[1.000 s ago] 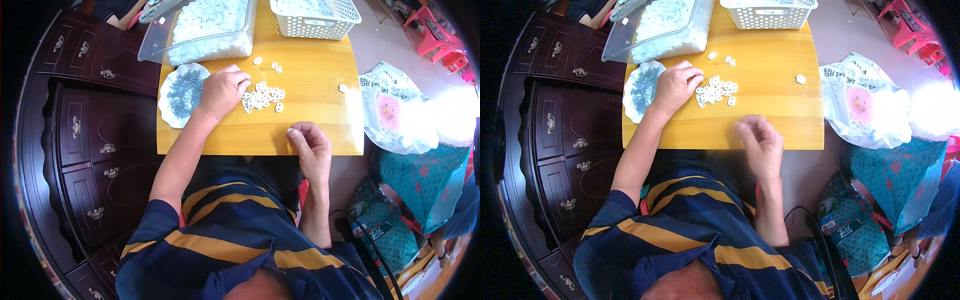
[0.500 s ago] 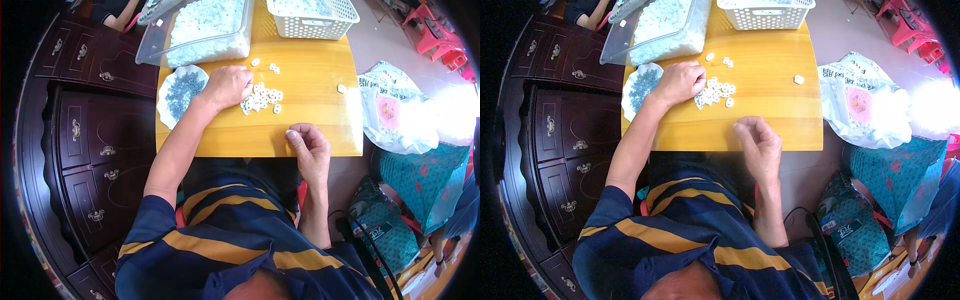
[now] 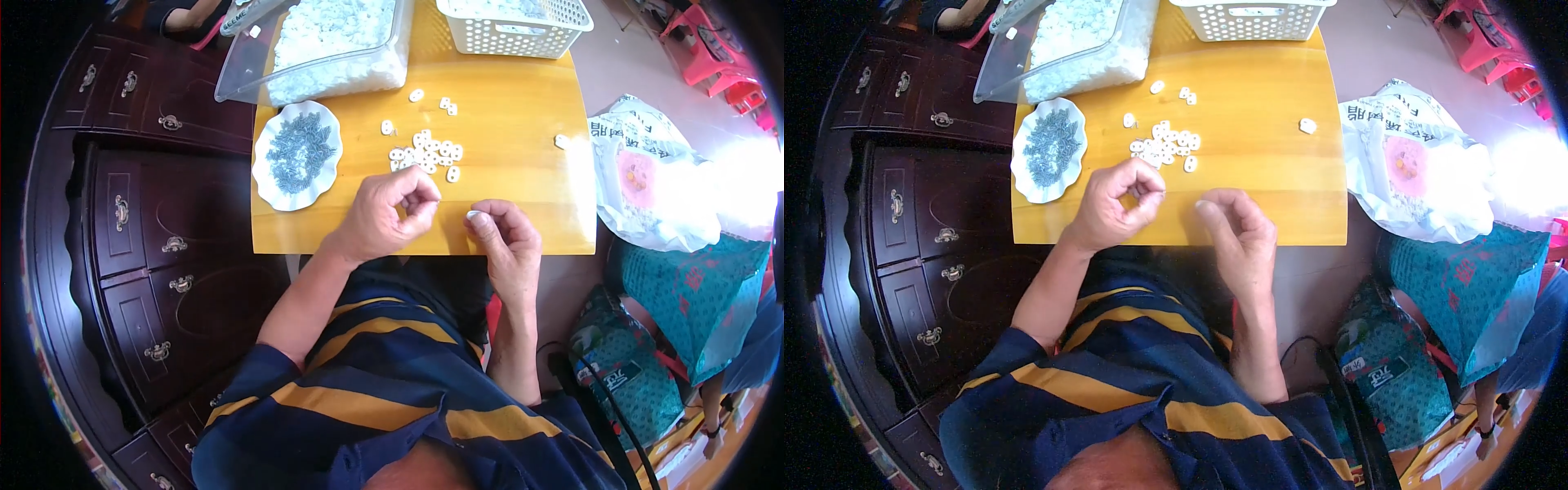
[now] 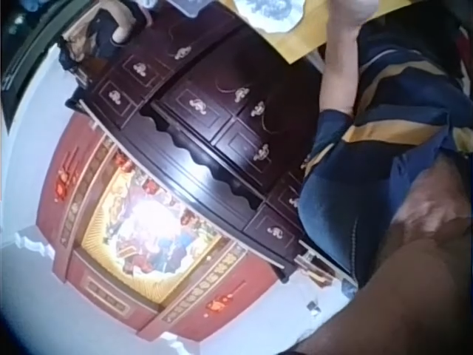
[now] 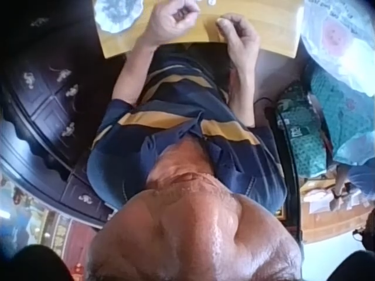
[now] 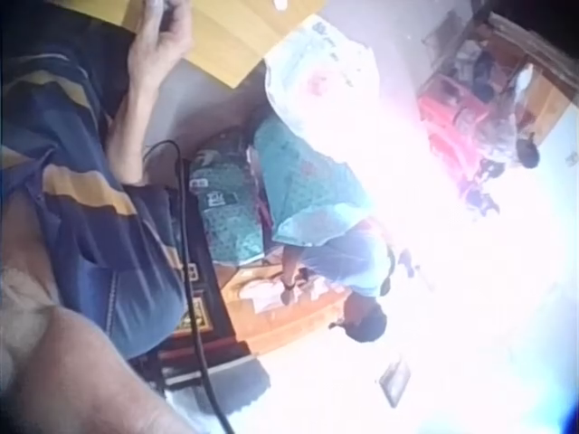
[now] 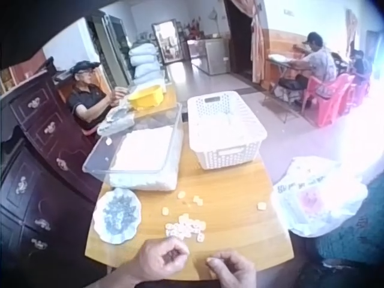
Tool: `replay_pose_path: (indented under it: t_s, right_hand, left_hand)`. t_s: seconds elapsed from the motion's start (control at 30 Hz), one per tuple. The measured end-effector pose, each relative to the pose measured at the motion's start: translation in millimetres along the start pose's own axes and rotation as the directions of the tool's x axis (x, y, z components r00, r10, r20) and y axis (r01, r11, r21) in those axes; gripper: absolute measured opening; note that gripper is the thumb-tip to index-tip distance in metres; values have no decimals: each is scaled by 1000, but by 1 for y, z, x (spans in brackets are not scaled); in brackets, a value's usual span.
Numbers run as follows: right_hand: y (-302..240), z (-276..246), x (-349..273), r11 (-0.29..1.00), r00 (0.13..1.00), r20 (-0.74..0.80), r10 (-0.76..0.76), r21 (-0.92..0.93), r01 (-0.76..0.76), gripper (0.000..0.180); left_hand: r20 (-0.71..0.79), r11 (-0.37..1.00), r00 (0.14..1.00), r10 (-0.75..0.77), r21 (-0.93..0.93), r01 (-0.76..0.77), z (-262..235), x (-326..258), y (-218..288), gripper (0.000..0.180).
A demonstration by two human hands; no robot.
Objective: Assemble small metal components into white plastic rings.
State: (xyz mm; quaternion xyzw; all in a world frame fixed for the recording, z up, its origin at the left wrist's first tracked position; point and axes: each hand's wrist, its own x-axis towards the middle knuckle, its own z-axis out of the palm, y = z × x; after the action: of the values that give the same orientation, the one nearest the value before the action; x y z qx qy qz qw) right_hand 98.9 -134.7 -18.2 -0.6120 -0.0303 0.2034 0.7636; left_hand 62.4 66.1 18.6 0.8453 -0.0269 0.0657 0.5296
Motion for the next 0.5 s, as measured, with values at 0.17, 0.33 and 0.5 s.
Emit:
replay_pose_path:
  t_s: [0.17, 0.33, 0.5]
  right_hand:
    - [0, -2, 1, 999, 997, 59, 44, 28, -46, 14]
    - [-7, -2, 1, 987, 993, 91, 82, 129, -93, 15]
    - [-8, -2, -1, 978, 990, 123, 70, 188, -93, 14]
  left_hand:
    - [-25, 991, 997, -75, -112, 72, 9, -9, -6, 11]
    - [7, 960, 985, -170, -225, 167, 13, -8, -4, 11]
    - [-13, 965, 988, -152, -220, 145, 19, -7, 6, 10]
